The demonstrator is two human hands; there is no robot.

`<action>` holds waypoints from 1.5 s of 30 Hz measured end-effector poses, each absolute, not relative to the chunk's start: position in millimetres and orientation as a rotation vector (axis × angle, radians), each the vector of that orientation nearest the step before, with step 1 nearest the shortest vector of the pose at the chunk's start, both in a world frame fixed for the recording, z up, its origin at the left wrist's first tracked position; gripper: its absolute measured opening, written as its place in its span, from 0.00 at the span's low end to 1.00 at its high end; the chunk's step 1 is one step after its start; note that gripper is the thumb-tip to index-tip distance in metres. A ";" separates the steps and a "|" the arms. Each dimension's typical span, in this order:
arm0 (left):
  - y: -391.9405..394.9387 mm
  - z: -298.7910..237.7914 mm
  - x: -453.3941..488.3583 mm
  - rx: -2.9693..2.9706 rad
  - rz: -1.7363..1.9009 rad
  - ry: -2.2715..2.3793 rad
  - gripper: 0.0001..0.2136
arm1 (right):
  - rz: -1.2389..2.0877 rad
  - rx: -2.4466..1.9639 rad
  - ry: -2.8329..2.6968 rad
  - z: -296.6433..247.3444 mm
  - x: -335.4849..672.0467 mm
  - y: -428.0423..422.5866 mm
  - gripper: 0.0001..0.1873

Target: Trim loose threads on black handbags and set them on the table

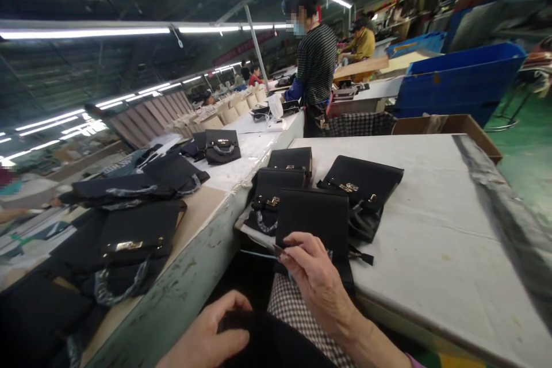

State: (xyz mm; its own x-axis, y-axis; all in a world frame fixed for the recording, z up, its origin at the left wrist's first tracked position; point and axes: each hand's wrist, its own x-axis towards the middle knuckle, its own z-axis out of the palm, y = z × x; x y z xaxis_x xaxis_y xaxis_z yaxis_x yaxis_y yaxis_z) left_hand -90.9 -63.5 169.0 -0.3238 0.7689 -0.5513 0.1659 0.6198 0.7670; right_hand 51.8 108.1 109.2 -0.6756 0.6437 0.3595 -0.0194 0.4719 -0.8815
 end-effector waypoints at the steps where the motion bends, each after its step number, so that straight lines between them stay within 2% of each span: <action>1: -64.5 169.4 -91.2 0.736 0.757 1.820 0.06 | 1.377 -0.496 -1.990 114.3 51.9 107.8 0.16; 4: -69.9 169.7 -91.7 0.665 0.805 1.815 0.05 | 1.919 -0.433 -1.877 126.7 52.0 104.1 0.21; 6: -74.8 169.2 -93.0 0.615 0.838 1.823 0.06 | 2.110 -0.394 -1.896 128.6 50.9 102.4 0.22; 13: -92.3 167.9 -104.2 0.514 0.848 1.844 0.07 | 2.252 -0.244 -2.311 123.9 32.4 111.9 0.19; 24: -85.6 168.0 -109.4 0.494 0.844 1.815 0.06 | 1.717 -0.102 -2.733 144.2 9.0 120.5 0.11; 39: -78.7 158.8 -108.5 0.561 0.810 1.912 0.04 | 1.100 0.244 -2.865 152.0 0.7 122.5 0.07; 45: -79.2 154.3 -110.5 0.614 0.839 1.925 0.03 | 0.770 0.389 -2.940 158.4 -2.4 120.3 0.09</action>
State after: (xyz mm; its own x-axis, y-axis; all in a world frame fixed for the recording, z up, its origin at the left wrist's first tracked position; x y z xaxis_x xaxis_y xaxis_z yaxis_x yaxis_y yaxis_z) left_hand -110.5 -79.2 154.3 -0.4540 0.7026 -0.5480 0.0767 0.6435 0.7616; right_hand -2.4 120.3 158.4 -0.9648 -0.2238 0.1382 -0.2628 0.8417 -0.4717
